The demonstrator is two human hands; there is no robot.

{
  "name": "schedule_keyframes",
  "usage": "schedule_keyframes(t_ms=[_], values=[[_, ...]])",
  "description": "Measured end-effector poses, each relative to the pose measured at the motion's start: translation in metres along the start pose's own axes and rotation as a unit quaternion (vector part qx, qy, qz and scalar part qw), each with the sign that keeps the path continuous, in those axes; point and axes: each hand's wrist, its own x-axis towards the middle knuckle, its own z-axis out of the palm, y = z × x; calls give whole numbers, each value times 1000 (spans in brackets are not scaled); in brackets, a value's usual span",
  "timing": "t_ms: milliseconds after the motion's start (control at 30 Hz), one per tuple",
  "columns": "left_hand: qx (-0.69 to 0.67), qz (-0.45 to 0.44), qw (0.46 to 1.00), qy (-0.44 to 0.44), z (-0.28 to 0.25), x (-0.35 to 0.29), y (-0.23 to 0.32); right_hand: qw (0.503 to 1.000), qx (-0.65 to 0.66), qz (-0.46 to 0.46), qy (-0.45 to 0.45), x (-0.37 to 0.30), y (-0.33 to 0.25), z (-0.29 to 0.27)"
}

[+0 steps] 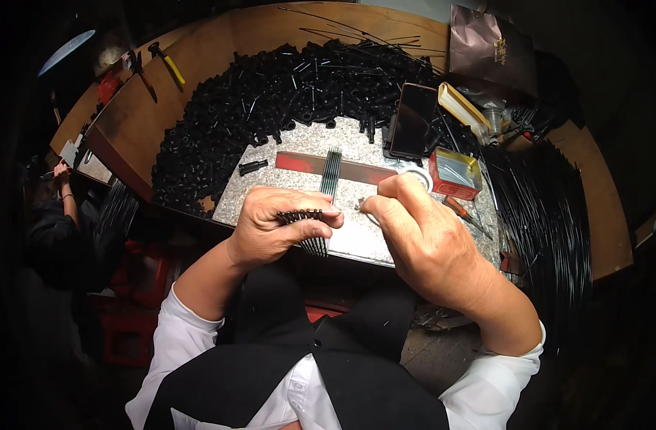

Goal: Assembling wire harnesses by inserting wires into plastic connectors and securing them using pliers and a crimping tool.

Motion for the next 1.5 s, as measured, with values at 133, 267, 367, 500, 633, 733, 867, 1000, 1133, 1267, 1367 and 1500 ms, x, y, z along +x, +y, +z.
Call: schedule_keyframes(t_ms=[133,267,367,500,633,733,867,1000,1133,1267,1367,1500], values=[[7,13,1000,-11,3,3,1,999,-23,-36,-25,5,-1,-4],[6,25,999,-19,4,2,0,997,-36,-62,-8,9,-2,-3],[12,35,999,-8,4,0,-4,996,-57,-65,-11,10,-2,-4],[28,54,998,4,3,-1,-7,995,-64,-72,-6,12,-3,-3],[19,46,999,12,3,-2,-8,995,-64,-79,-7,14,-2,-3],[28,49,998,13,2,-3,-9,995,-56,-79,-6,13,-3,1],[73,87,993,37,3,-4,-11,996,-52,-68,-20,10,-7,4],[88,108,989,46,5,-4,-11,996,-38,-83,-22,12,-7,3],[97,124,987,39,7,-4,-14,998,55,-30,-10,15,-12,9],[99,100,990,18,11,-10,-16,991,136,4,14,27,-17,17],[144,61,987,-37,14,-25,-34,985,158,-36,-66,33,-11,22],[298,-16,934,-195,9,-62,-72,985,157,-42,-49,33,-9,25]])
